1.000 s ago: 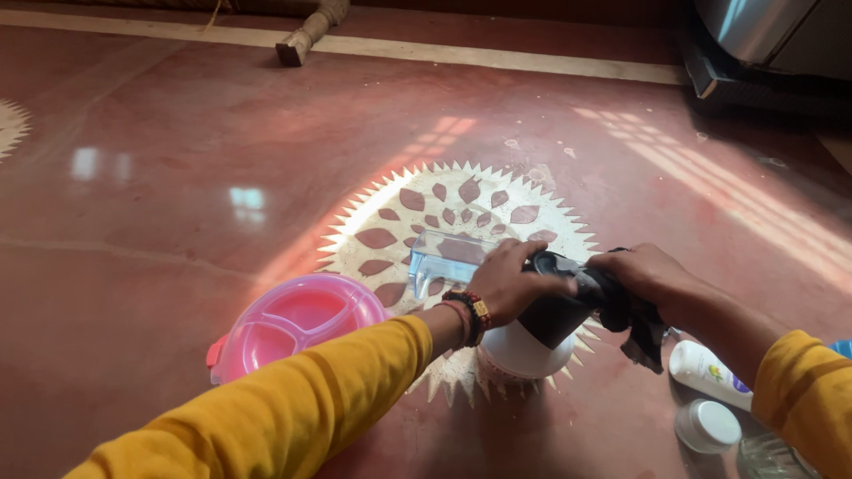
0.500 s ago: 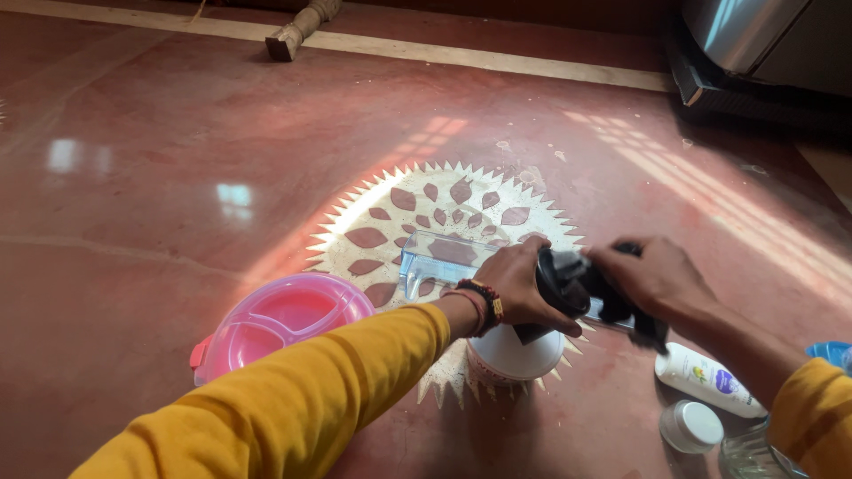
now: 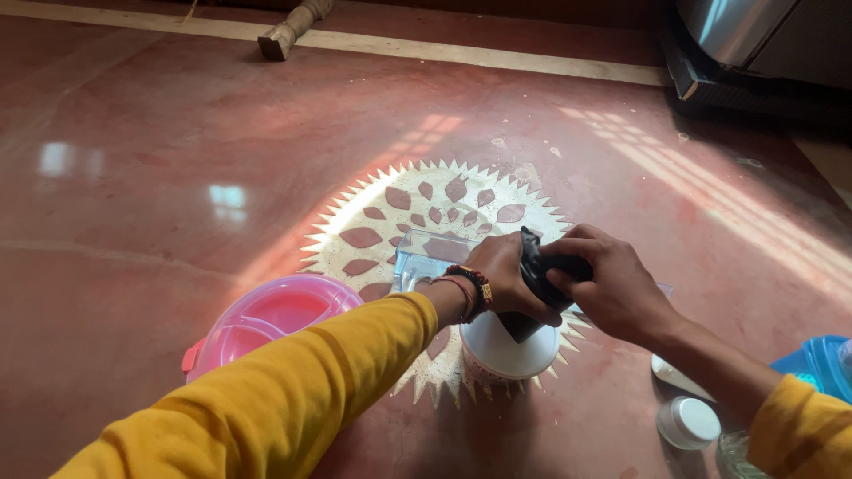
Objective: The person sits on the floor and wipes a long transparent plastic tray and several small plastic containers with a dark cloth. They handle each item one at a time, wiping the surfaces and edges, then place them back on the floor.
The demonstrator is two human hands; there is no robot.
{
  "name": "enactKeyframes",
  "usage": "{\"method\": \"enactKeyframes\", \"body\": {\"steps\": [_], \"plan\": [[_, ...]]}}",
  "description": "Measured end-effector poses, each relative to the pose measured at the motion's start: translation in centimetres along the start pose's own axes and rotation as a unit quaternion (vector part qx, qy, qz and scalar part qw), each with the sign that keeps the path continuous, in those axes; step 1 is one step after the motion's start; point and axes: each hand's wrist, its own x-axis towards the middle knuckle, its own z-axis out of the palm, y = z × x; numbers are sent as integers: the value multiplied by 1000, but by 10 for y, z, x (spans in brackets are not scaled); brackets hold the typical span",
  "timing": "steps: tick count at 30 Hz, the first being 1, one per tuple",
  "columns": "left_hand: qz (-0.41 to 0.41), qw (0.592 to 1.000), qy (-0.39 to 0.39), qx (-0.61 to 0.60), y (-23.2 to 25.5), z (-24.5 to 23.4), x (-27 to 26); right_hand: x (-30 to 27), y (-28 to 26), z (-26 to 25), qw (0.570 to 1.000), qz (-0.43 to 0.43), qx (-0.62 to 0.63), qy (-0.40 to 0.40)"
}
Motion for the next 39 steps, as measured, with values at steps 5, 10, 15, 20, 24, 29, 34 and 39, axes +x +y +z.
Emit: {"method": "enactKeyframes", "body": {"steps": [5,10,15,20,24,29,34,39], "plan": [[-23,999,-18,26,-3,-7,-4,-17,-15,-16,998,-40,-8,-52],[-14,1000,-2,10,-6,-4,-8,-29,-15,-24,982,-60,-171,-45],[11,997,4,72,2,-3,-6,-24,-2,-18,984,-4,-179,13],[15,996,-6,89,12,-6,-3,-18,1,-7,986,-60,-142,56],[8,996,-30,80,19,-11,-4,-25,-14,-5,993,-77,-81,32],[12,997,-23,70,22,-13,-12,-47,-33,-13,995,-86,-47,4],[10,996,-20,85,25,-11,-11,-50,-33,-13,991,-123,-52,-2],[6,995,-36,97,26,-10,-9,-40,-18,-4,990,-123,-54,53]]}}
